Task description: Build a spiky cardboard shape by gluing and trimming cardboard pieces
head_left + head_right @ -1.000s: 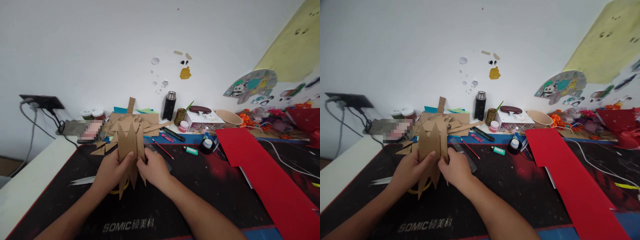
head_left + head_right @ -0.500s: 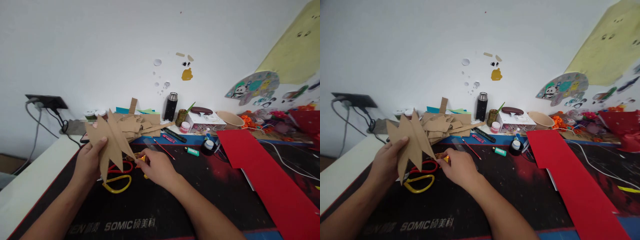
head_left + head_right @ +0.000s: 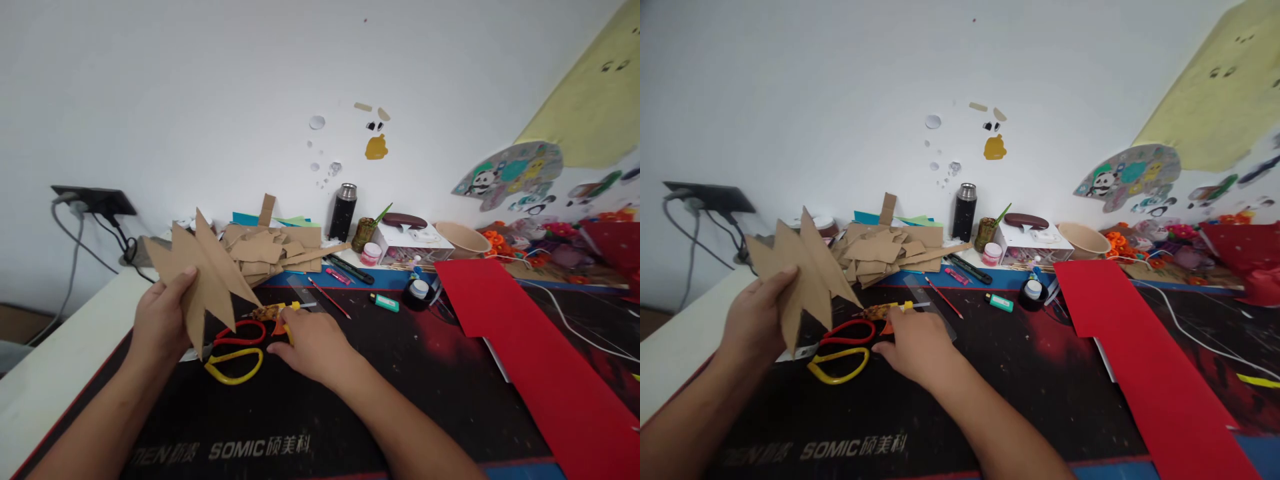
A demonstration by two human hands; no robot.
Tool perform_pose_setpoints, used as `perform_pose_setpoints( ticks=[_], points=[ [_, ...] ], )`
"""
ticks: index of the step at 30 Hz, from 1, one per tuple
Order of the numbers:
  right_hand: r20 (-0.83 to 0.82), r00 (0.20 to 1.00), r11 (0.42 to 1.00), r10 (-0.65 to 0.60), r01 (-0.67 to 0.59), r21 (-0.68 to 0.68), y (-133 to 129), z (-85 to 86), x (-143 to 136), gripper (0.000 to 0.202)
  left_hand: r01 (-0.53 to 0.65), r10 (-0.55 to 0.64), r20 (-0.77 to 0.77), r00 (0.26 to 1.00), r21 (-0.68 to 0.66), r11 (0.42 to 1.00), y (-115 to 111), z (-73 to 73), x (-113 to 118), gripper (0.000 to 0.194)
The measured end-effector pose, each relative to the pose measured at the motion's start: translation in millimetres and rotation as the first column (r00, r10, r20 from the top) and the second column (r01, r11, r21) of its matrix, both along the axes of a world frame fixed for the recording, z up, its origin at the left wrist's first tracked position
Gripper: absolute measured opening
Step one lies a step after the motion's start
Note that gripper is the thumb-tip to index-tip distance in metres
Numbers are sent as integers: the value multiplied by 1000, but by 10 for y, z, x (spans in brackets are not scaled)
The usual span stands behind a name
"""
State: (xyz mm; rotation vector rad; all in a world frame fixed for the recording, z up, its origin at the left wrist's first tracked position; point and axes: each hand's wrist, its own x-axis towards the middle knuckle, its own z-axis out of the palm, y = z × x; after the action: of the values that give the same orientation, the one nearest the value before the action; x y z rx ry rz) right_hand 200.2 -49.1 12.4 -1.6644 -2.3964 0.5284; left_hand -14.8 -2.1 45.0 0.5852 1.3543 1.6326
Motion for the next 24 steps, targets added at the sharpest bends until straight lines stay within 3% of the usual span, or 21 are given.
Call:
perform_pose_setpoints(
  ticks=[4,8,19,24],
  points=[
    [44,999,1000,-1,2,-20,-20,9,-9,46,-31,31,-4,1000,24,999,9,30,-35,12],
    [93,994,998,-59,60,-7,-6,-39,-65,33,-40,40,0,999,17,999,2,39,-33,7],
    [-5,964,963,-266,266,32,197,-255,-24,25,22,-26,52,998,68,997,39,-57,-22,12],
    [-67,973,975,-220,222,28,235,-266,46,14,23,-29,93,995,66,998,11,-54,11,10]
  ],
)
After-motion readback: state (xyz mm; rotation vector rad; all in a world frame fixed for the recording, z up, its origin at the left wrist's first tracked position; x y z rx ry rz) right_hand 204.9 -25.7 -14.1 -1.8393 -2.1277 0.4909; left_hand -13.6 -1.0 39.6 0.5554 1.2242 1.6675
